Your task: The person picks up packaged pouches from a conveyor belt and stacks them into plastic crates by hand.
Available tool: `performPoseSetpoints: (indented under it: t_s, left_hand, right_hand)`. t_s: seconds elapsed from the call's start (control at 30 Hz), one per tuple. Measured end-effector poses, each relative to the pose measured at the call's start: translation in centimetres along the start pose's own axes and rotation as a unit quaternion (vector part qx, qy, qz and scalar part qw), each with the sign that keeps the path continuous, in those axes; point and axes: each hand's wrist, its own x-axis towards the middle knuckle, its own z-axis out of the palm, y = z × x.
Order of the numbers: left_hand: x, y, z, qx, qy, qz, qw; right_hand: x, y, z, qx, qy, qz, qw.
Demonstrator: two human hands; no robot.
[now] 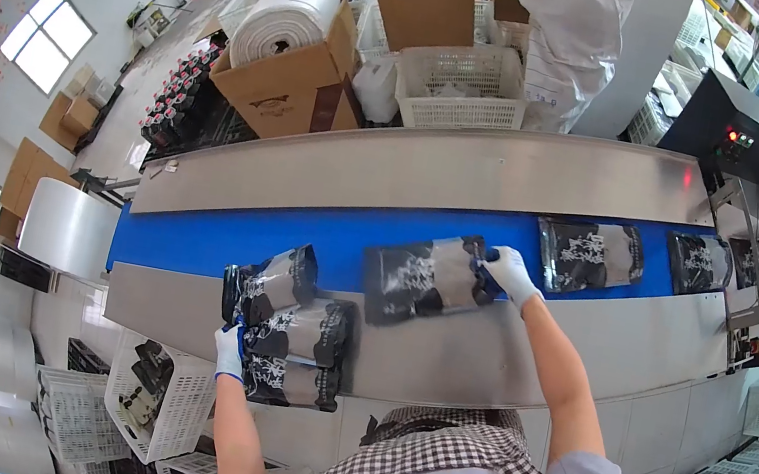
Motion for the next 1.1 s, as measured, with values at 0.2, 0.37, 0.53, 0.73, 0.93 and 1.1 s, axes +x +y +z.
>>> performPoseSetpoints:
  t_s: [0.2,0.37,0.53,0.73,0.93,1.1]
  left_hand:
    - [2.5,-0.8,-0.9,-0.057,0.004,-0.007,0.998]
    - [3.6,-1.0,-0.7,-0.033,-0.001,-0.012,0.999]
    - [5.5,-2.0,-1.0,-0.033,-0.018,-0.022,0.999]
    - [4.4,0.8,-0.6,-0.020,-0.049,-0.049,0.997]
    - [4.9,-0.2,-0.3,-0.057,-0.047,0.026,0.997]
    - [5.7,-0.9,-0.3,-0.033,-0.044,0.052,0.997]
  right_hand:
    - [3.8,-5.7,2.1,-0.212,0.046,0.051,0.975]
    - [1.2,-15.6,5.8,-0.306,0.009,-0.032,0.951]
    - [1.5,-23.1,17.4,-0.126,-0.095,-0.139,0.978]
    - [3.0,-23.8,27.0,0.060,-0.158,-0.031,0.985]
    - [2.0,-21.2,26.0,0.091,-0.002,0.032,0.995]
    - [4.9,-18.4,22.9,0.048,0.008,0.042,0.998]
